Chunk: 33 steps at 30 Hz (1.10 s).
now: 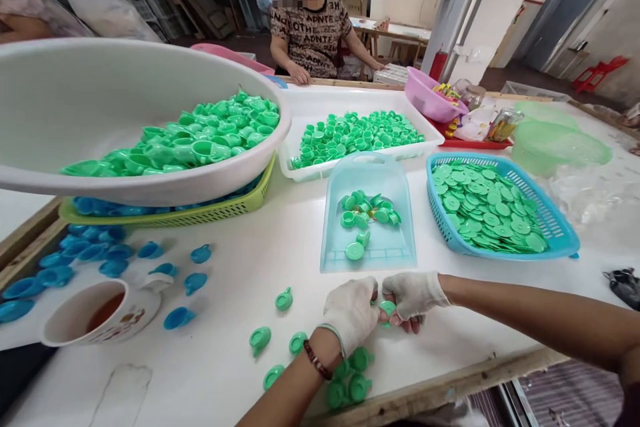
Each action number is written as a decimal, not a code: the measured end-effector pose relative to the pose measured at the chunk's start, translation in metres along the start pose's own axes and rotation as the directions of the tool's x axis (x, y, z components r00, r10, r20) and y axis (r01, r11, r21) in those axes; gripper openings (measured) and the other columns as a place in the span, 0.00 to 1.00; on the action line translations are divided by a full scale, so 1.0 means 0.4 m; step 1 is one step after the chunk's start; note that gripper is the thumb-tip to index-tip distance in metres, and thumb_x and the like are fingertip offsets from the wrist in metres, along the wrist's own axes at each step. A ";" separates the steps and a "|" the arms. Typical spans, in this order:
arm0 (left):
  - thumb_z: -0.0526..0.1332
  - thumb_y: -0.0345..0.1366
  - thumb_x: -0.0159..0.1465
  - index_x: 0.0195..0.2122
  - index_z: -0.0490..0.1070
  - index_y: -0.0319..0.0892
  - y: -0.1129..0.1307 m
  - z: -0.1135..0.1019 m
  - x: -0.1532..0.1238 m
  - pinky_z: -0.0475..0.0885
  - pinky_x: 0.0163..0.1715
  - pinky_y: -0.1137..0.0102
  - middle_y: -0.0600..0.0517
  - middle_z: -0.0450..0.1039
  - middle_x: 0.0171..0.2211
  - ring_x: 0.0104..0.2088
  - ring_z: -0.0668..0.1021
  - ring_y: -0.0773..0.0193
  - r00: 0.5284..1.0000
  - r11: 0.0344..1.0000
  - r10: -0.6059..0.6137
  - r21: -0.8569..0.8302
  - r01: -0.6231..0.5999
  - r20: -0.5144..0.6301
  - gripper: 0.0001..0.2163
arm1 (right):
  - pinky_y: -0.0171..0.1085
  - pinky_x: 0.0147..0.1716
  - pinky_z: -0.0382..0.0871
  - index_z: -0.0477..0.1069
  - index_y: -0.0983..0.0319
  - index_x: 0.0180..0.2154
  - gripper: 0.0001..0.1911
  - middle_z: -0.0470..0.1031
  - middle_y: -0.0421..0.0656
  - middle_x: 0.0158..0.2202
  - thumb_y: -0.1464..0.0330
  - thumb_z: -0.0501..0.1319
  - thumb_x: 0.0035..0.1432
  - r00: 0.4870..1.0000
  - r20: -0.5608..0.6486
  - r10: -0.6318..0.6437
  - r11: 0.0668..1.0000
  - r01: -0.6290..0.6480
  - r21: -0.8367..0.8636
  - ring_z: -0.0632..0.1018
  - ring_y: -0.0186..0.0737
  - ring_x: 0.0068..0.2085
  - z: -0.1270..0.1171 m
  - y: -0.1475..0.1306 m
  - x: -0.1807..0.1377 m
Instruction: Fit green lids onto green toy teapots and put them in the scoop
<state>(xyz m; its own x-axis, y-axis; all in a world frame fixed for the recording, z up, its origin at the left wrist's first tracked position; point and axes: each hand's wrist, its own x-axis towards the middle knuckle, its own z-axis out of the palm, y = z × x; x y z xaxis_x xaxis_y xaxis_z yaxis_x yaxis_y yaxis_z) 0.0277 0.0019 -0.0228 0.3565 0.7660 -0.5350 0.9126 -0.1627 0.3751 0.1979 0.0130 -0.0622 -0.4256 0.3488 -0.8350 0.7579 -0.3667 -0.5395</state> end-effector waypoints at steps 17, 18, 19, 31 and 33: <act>0.55 0.36 0.59 0.35 0.69 0.43 -0.035 0.028 0.019 0.63 0.34 0.68 0.49 0.76 0.35 0.36 0.75 0.59 0.962 0.966 0.250 -0.042 -0.255 -0.109 0.06 | 0.36 0.37 0.69 0.68 0.65 0.43 0.12 0.72 0.46 0.36 0.67 0.51 0.61 0.151 -0.937 -0.316 0.945 -0.039 -0.325 0.75 0.37 0.34 -0.338 0.145 -0.255; 0.55 0.36 0.59 0.35 0.69 0.43 -0.033 0.032 0.023 0.63 0.33 0.69 0.50 0.76 0.34 0.35 0.75 0.60 0.959 0.960 0.260 -0.076 -0.270 -0.113 0.06 | 0.38 0.40 0.68 0.69 0.65 0.43 0.12 0.72 0.47 0.38 0.66 0.55 0.59 0.145 -0.937 -0.319 0.941 -0.069 -0.331 0.74 0.39 0.36 -0.360 0.159 -0.248; 0.55 0.37 0.60 0.35 0.69 0.43 -0.032 0.034 0.026 0.62 0.33 0.69 0.51 0.76 0.32 0.34 0.75 0.61 0.957 0.954 0.266 -0.114 -0.279 -0.116 0.06 | 0.39 0.43 0.67 0.71 0.65 0.43 0.14 0.72 0.48 0.40 0.66 0.58 0.57 0.142 -0.935 -0.326 0.935 -0.101 -0.341 0.74 0.41 0.38 -0.377 0.169 -0.239; 0.58 0.33 0.58 0.41 0.68 0.42 -0.040 0.045 0.030 0.63 0.30 0.72 0.53 0.74 0.30 0.28 0.72 0.66 0.950 0.903 0.288 -0.297 -0.311 -0.119 0.10 | 0.38 0.43 0.68 0.73 0.63 0.42 0.12 0.72 0.47 0.40 0.72 0.53 0.60 0.076 -0.761 -0.644 0.765 0.051 -0.642 0.74 0.41 0.40 -0.209 0.114 -0.256; 0.57 0.30 0.57 0.43 0.67 0.41 -0.044 0.043 0.029 0.64 0.29 0.72 0.54 0.73 0.29 0.25 0.71 0.68 0.954 0.886 0.290 -0.355 -0.298 -0.076 0.13 | 0.36 0.39 0.69 0.71 0.61 0.41 0.09 0.73 0.43 0.34 0.72 0.54 0.61 0.138 -0.696 -0.704 0.708 0.208 -0.675 0.74 0.37 0.35 -0.105 0.088 -0.228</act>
<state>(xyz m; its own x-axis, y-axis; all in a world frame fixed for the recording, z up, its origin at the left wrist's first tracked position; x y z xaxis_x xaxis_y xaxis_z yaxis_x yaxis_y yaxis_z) 0.0193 0.0030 -0.0484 0.5899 0.7306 -0.3440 0.6313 -0.1516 0.7605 0.2843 0.0045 -0.0004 -0.2487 0.9070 0.3398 0.7816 0.3951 -0.4827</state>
